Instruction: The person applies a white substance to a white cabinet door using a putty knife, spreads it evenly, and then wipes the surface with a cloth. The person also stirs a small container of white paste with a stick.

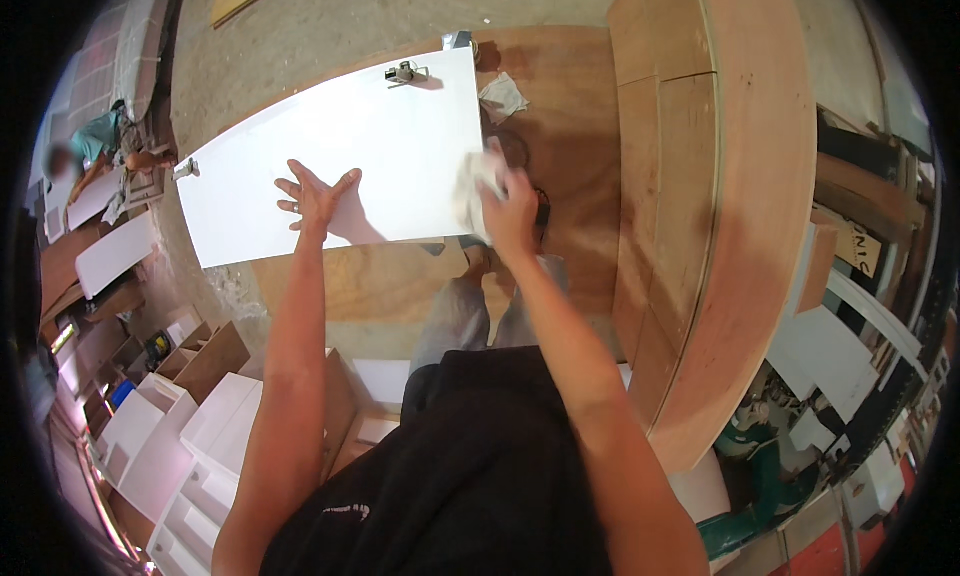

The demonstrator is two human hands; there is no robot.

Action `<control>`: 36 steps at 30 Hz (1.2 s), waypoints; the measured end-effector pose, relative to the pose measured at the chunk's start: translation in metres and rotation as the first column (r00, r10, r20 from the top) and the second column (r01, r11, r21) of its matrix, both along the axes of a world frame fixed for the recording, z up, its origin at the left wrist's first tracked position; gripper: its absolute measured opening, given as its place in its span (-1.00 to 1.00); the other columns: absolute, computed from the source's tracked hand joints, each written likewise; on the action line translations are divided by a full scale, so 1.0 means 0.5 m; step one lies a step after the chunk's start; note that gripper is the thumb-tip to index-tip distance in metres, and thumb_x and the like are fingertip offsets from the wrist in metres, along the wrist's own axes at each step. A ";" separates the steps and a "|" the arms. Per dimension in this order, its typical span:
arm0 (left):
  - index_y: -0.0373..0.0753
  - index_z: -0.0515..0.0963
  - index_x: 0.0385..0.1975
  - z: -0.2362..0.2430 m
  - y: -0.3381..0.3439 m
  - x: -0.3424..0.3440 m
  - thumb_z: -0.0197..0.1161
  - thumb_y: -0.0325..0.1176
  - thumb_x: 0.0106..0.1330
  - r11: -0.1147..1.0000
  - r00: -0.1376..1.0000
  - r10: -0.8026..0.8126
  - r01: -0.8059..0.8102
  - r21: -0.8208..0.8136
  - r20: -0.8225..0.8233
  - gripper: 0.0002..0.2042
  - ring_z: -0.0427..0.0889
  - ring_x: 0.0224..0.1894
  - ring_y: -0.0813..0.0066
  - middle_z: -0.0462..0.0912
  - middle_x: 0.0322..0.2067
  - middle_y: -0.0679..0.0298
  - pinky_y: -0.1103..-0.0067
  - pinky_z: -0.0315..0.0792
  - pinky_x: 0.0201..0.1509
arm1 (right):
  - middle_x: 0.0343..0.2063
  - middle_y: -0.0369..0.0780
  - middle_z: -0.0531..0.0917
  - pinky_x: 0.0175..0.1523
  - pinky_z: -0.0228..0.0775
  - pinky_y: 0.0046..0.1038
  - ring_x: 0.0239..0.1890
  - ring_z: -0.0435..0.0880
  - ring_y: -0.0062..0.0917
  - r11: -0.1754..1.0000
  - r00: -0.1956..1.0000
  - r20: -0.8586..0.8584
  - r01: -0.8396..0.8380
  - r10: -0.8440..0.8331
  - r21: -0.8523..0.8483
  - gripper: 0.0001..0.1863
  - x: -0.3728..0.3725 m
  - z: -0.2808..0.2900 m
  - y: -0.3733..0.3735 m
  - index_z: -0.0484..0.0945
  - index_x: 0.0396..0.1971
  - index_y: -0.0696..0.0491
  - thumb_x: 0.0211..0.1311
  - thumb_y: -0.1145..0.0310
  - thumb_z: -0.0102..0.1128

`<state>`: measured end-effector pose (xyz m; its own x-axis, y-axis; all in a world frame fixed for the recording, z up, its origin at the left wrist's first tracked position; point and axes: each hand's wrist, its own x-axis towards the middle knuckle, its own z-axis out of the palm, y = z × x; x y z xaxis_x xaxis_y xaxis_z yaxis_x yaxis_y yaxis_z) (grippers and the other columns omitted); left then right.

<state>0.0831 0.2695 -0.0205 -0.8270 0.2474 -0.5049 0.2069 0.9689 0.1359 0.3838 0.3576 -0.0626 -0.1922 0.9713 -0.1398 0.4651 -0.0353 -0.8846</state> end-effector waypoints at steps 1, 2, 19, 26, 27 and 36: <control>-0.02 -0.33 0.53 0.000 -0.002 -0.001 0.56 0.39 -0.31 1.000 1.000 0.000 0.000 0.000 -0.001 0.46 -0.57 0.47 -0.44 -0.56 0.48 -0.20 -0.44 -0.32 0.31 | -0.46 -0.06 0.59 -0.24 0.42 -0.23 -0.37 0.60 -0.15 1.000 1.000 -0.029 0.005 -0.005 0.015 -0.69 -0.038 -0.010 0.070 0.58 -0.41 0.20 0.02 0.28 0.47; -0.02 -0.33 0.53 -0.002 0.003 0.001 0.56 0.39 -0.31 1.000 1.000 -0.009 0.009 0.002 0.004 0.46 -0.57 0.48 -0.44 -0.56 0.48 -0.19 -0.44 -0.32 0.31 | -0.40 -0.03 0.64 -0.22 0.43 -0.21 -0.34 0.63 -0.13 1.000 1.000 0.006 0.005 -0.005 -0.014 -0.64 -0.071 -0.025 0.141 0.61 -0.38 0.20 0.02 0.20 0.47; 0.03 -0.31 0.53 -0.021 0.014 -0.007 0.57 0.36 -0.29 1.000 0.999 -0.016 0.016 -0.005 -0.044 0.43 -0.50 0.49 -0.40 -0.49 0.50 -0.14 -0.42 -0.25 0.34 | -0.44 -0.06 0.58 -0.23 0.43 -0.25 -0.36 0.60 -0.14 0.996 0.998 -0.001 -0.058 0.058 0.066 -0.70 -0.031 -0.045 0.090 0.58 -0.41 0.22 0.00 0.31 0.47; 0.01 -0.29 0.53 -0.029 0.025 -0.011 0.58 0.36 -0.31 0.999 0.998 -0.045 0.045 0.011 -0.039 0.44 -0.50 0.49 -0.42 -0.48 0.50 -0.16 -0.43 -0.25 0.33 | -0.35 0.01 0.68 -0.16 0.46 -0.20 -0.26 0.67 -0.10 0.999 1.000 0.031 0.005 -0.004 -0.040 -0.60 -0.166 -0.056 0.353 0.64 -0.33 0.20 0.05 0.14 0.45; 0.00 -0.29 0.53 -0.027 0.025 -0.012 0.58 0.36 -0.31 0.999 0.998 -0.045 0.046 0.011 -0.036 0.44 -0.51 0.49 -0.42 -0.47 0.50 -0.16 -0.43 -0.26 0.33 | -0.35 0.01 0.68 -0.16 0.45 -0.20 -0.27 0.67 -0.11 0.999 0.999 0.037 0.002 -0.001 -0.035 -0.60 -0.151 -0.069 0.318 0.64 -0.33 0.21 0.05 0.14 0.44; -0.04 -0.31 0.54 -0.035 -0.012 -0.025 0.58 0.40 -0.40 0.992 0.994 -0.110 0.111 0.058 -0.014 0.51 -0.58 0.48 -0.42 -0.53 0.49 -0.19 -0.44 -0.42 0.30 | -0.35 -0.06 0.63 -0.18 0.45 -0.26 -0.30 0.64 -0.20 0.762 0.818 0.069 -0.496 0.571 -0.417 -0.74 0.212 -0.017 -0.102 0.64 -0.32 0.13 0.06 0.31 0.45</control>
